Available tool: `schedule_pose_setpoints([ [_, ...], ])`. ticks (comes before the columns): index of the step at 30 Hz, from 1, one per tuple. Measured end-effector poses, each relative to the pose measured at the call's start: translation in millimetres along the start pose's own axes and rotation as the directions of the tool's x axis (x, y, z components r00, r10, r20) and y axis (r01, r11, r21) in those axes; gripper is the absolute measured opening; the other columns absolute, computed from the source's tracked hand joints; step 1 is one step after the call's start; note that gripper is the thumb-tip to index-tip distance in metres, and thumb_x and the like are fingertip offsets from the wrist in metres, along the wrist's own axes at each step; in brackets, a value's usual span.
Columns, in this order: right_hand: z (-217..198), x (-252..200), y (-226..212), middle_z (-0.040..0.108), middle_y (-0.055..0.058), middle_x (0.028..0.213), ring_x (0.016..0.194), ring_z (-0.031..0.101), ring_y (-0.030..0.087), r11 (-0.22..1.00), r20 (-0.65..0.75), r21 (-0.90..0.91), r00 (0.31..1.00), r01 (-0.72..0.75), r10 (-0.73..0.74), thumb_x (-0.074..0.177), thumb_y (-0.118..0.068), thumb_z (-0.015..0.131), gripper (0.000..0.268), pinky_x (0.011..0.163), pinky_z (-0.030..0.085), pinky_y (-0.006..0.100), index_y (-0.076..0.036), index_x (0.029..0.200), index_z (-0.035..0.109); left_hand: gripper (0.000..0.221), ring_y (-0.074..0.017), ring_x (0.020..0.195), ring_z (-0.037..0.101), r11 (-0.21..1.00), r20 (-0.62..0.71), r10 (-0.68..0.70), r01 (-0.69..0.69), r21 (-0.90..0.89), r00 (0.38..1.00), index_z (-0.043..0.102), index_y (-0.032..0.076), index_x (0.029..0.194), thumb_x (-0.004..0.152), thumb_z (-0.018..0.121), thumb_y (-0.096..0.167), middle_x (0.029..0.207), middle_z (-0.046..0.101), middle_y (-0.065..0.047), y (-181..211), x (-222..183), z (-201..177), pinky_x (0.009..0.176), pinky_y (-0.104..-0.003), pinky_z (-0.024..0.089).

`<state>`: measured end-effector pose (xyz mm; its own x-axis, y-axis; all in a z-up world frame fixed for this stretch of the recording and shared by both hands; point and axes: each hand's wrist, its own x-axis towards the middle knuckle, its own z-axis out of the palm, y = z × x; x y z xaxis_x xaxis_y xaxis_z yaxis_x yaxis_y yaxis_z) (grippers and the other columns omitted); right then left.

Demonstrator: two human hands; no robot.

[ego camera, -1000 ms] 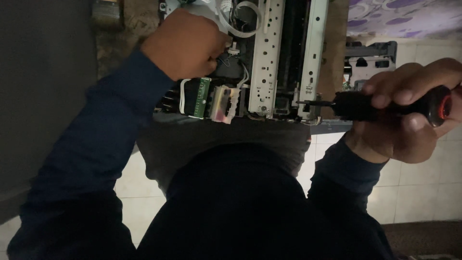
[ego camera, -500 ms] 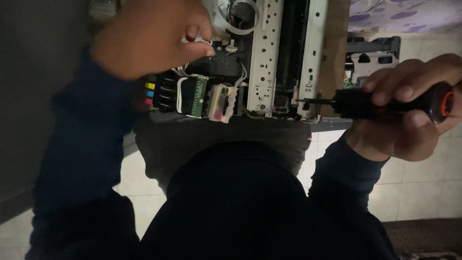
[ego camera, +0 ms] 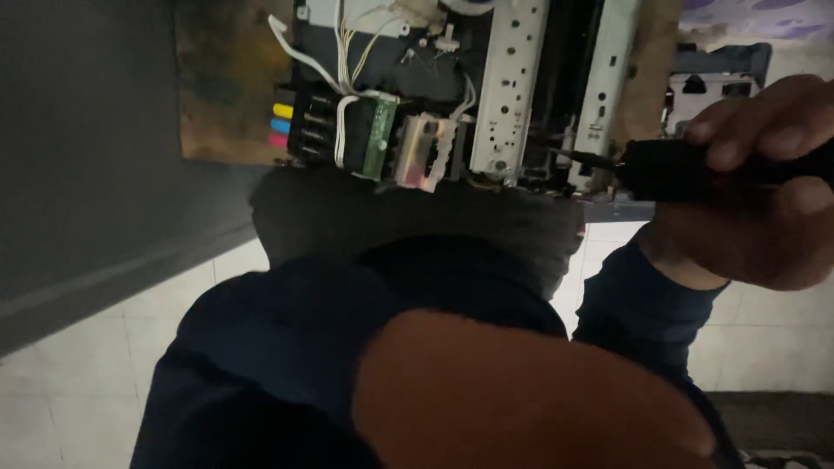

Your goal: Disassembling a printer by disconnecting internal wiring and removing screws with a screwdriver

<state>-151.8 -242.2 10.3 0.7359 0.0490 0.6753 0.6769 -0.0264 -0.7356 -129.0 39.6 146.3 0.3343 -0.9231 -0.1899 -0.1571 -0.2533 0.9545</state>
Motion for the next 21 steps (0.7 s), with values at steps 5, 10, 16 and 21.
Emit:
schedule_pose_setpoints([
  [5,29.8,22.8,-26.9,0.044,0.005,0.103,0.077,0.049,0.020,0.998,-0.139,0.012,0.988,-0.060,0.061,0.099,-0.026,0.050,0.020,0.073,0.055,0.038,-0.008,0.098,0.042,0.070,-0.0097,0.125,0.071,0.934,0.365,-0.211,0.297,-0.199,0.907,0.066,0.026,0.135,0.070,0.056,0.050,0.134,0.072,0.007,-3.1,23.8,-0.3,0.099,-0.033,0.058],
  [10,19.3,19.6,-26.6,0.040,0.012,0.098,0.068,0.046,0.028,0.999,-0.098,-0.051,0.995,-0.002,-0.003,0.095,-0.015,0.042,0.040,0.069,0.054,0.048,-0.010,0.134,0.044,0.008,-0.0248,0.069,0.063,0.703,-0.500,0.692,-0.641,0.307,0.520,0.065,0.006,0.117,0.111,0.060,0.008,0.092,0.073,-0.015,-67.7,-12.4,13.6,0.065,-0.046,0.050],
  [16,25.0,43.5,-19.9,0.045,0.010,0.102,0.074,0.049,0.021,0.974,-0.122,-0.128,0.977,-0.188,0.173,0.105,-0.033,0.044,0.041,0.069,0.050,0.038,-0.013,0.140,0.046,0.009,-0.0250,0.084,0.070,0.841,-0.714,0.521,-0.137,0.524,0.469,0.068,-0.001,0.109,0.104,0.061,0.002,0.096,0.071,-0.015,-125.5,-68.5,12.1,0.077,-0.039,0.058],
  [21,27.2,65.3,-9.7,0.053,0.010,0.110,0.086,0.055,0.017,0.857,-0.165,-0.289,0.904,-0.426,0.394,0.119,-0.054,0.051,0.046,0.072,0.048,0.027,-0.016,0.144,0.048,0.004,-0.0392,0.113,0.071,0.944,-0.917,0.256,0.126,0.306,0.307,0.062,-0.006,0.113,0.110,0.061,-0.004,0.112,0.067,-0.023,-157.0,-94.0,7.0,0.102,-0.048,0.055],
])
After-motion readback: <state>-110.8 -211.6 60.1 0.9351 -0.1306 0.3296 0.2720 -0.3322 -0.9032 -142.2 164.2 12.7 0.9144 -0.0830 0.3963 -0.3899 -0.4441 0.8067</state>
